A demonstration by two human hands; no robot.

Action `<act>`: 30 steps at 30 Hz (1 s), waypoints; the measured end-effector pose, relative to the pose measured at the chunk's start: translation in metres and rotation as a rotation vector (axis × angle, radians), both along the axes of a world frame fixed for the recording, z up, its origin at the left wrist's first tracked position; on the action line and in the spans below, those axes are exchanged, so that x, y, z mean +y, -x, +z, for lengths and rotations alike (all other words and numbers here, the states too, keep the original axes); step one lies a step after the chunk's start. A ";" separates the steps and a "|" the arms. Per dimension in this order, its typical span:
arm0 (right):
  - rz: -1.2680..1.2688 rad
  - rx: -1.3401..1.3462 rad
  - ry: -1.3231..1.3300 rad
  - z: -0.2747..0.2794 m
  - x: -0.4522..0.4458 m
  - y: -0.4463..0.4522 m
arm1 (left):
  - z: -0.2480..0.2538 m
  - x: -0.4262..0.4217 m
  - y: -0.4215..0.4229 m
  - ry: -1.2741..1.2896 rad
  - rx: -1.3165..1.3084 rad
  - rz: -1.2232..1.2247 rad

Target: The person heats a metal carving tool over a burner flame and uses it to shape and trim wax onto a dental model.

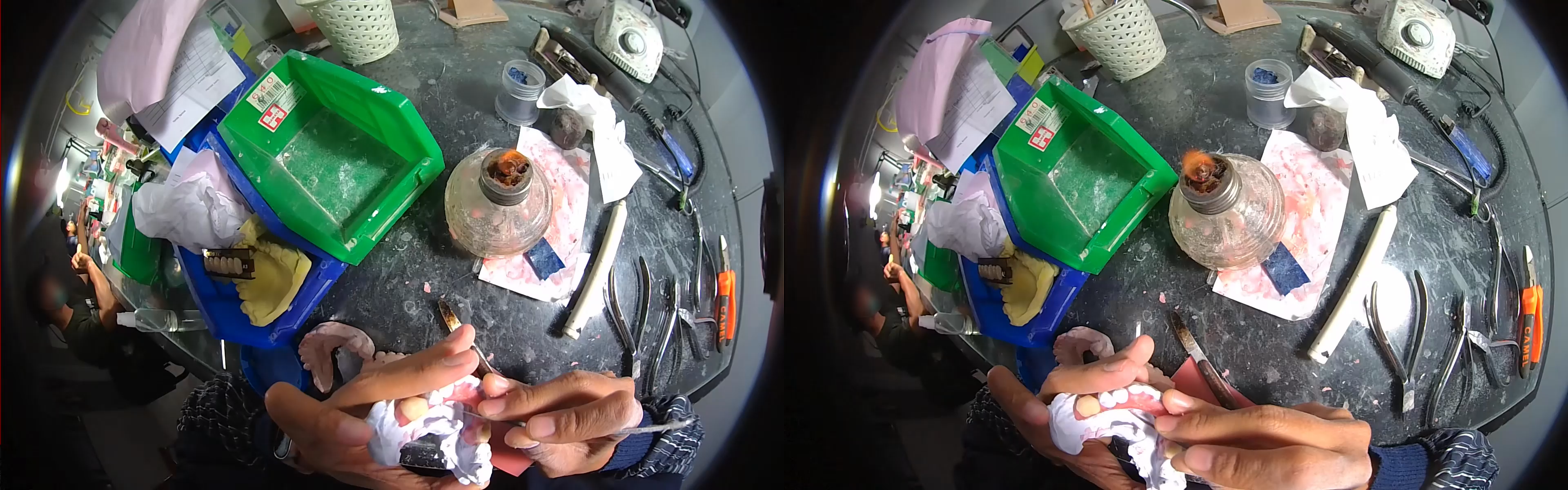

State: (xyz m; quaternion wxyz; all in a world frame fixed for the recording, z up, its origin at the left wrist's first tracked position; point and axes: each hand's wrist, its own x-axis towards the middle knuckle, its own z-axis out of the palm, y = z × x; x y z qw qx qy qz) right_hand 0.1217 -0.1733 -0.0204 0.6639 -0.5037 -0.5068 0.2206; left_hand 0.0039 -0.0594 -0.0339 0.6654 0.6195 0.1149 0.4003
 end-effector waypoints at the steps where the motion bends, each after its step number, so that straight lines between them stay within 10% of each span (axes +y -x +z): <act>1: -0.017 0.010 0.003 0.000 0.000 0.001 | 0.000 0.000 0.000 0.000 0.002 -0.002; 30: -0.057 0.077 -0.035 -0.002 0.000 0.006 | 0.002 0.006 0.001 0.002 0.052 -0.055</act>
